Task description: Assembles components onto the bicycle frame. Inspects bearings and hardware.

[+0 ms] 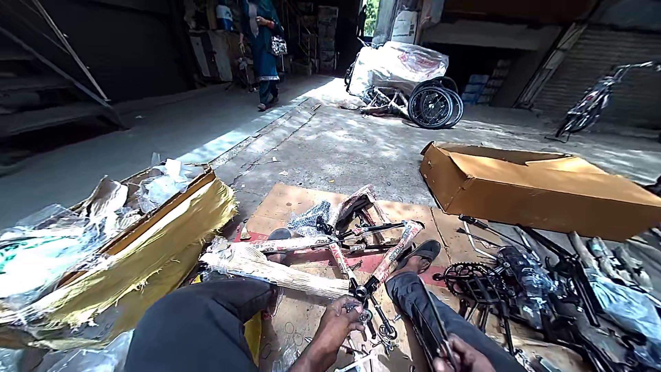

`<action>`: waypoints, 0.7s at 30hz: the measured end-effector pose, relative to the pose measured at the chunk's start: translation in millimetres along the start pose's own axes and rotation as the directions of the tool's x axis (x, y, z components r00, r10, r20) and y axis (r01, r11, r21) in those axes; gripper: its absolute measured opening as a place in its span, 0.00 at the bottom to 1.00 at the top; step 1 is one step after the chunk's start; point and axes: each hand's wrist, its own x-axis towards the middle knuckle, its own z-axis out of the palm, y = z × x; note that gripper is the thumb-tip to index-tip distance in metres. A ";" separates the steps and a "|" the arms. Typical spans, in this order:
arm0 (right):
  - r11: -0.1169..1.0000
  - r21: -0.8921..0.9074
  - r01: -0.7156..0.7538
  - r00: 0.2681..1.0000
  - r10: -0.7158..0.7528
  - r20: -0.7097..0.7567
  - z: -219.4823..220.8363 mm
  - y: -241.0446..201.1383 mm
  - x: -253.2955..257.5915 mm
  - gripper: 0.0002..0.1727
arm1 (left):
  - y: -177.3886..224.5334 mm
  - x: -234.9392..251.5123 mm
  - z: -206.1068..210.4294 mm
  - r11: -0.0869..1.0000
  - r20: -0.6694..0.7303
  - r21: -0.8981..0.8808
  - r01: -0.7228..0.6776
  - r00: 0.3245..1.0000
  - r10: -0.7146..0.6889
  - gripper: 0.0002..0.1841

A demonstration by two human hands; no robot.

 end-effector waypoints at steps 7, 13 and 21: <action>0.959 -0.282 0.003 0.961 0.075 0.265 129.5 13.2 58.2 0.37 | 10.1 -6.2 -33.9 0.992 -0.040 0.109 0.066 0.997 -0.063 0.14; 0.905 -0.424 -0.036 0.945 0.169 0.280 123.4 25.1 48.1 0.39 | -8.6 8.7 -22.2 0.966 0.039 0.198 0.164 0.984 -0.175 0.20; 0.905 -0.424 0.036 0.964 0.080 0.253 119.0 34.9 52.2 0.42 | -12.0 18.4 -26.6 0.990 0.122 0.087 0.114 0.985 -0.124 0.13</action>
